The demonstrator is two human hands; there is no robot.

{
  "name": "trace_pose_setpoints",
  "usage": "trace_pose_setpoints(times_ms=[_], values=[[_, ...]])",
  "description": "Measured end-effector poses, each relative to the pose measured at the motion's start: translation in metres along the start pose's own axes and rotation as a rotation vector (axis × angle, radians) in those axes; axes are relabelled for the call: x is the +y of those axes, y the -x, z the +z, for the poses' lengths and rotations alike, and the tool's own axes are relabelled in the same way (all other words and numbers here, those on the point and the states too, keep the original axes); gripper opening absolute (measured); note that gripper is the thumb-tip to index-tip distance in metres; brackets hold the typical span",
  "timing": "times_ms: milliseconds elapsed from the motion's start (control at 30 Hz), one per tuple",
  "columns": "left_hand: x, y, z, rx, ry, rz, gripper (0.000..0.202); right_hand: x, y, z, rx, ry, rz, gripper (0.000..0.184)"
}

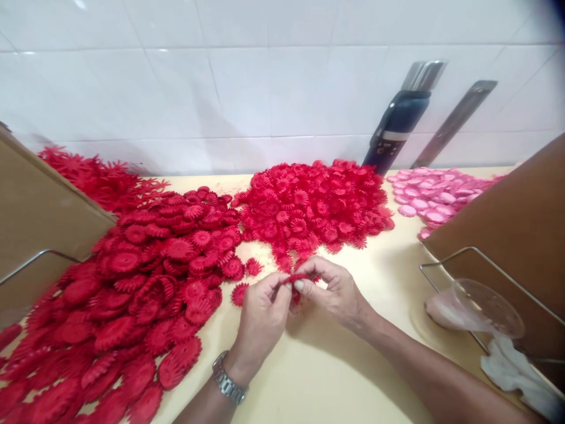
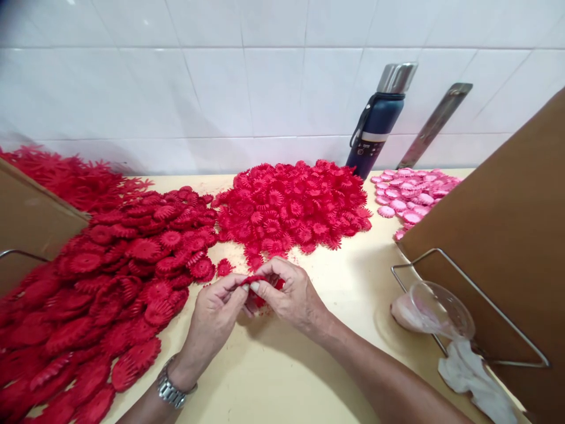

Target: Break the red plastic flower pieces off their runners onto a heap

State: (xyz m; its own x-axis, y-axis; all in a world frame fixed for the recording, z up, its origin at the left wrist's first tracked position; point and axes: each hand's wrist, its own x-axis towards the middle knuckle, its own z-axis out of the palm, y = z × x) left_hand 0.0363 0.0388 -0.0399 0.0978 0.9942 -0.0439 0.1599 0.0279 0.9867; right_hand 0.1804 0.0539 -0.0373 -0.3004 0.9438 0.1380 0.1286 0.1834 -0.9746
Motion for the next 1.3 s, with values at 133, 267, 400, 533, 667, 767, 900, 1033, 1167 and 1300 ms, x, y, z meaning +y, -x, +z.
trace_pose_setpoints(times_ms=[133,267,400,533,667,767,900,1033,1167,1300], values=[[-0.002,0.001,0.000,0.028,-0.130,0.003,0.016,0.001,0.000,0.000,0.105,0.204,-0.125,0.011],[0.002,0.003,0.002,-0.080,0.042,-0.009,0.013,0.001,0.001,0.001,0.109,0.249,-0.158,0.019],[0.007,0.004,0.004,-0.143,0.175,-0.055,0.012,-0.001,0.001,0.002,0.106,0.260,-0.128,0.027],[0.002,0.004,0.005,-0.153,0.251,-0.065,0.018,0.002,0.001,0.005,0.086,0.286,-0.094,0.034],[-0.003,0.003,0.006,-0.102,0.261,-0.084,0.023,0.007,0.001,0.007,0.124,0.367,-0.158,0.038],[-0.003,0.001,0.005,-0.049,0.313,-0.117,0.025,0.008,0.000,0.005,0.177,0.421,-0.336,0.026],[-0.002,-0.001,0.004,0.000,0.337,-0.117,0.026,0.005,-0.002,-0.002,0.198,0.453,-0.532,0.004],[0.000,0.001,0.002,-0.045,0.336,-0.100,0.022,0.006,-0.004,-0.006,0.139,0.492,-0.571,0.008],[0.003,0.001,0.002,-0.051,0.332,-0.109,0.021,0.014,-0.004,-0.005,0.197,0.619,-0.698,0.017],[0.004,0.000,0.002,-0.052,0.366,-0.163,0.021,0.020,-0.004,-0.002,0.227,0.704,-0.766,0.017]])
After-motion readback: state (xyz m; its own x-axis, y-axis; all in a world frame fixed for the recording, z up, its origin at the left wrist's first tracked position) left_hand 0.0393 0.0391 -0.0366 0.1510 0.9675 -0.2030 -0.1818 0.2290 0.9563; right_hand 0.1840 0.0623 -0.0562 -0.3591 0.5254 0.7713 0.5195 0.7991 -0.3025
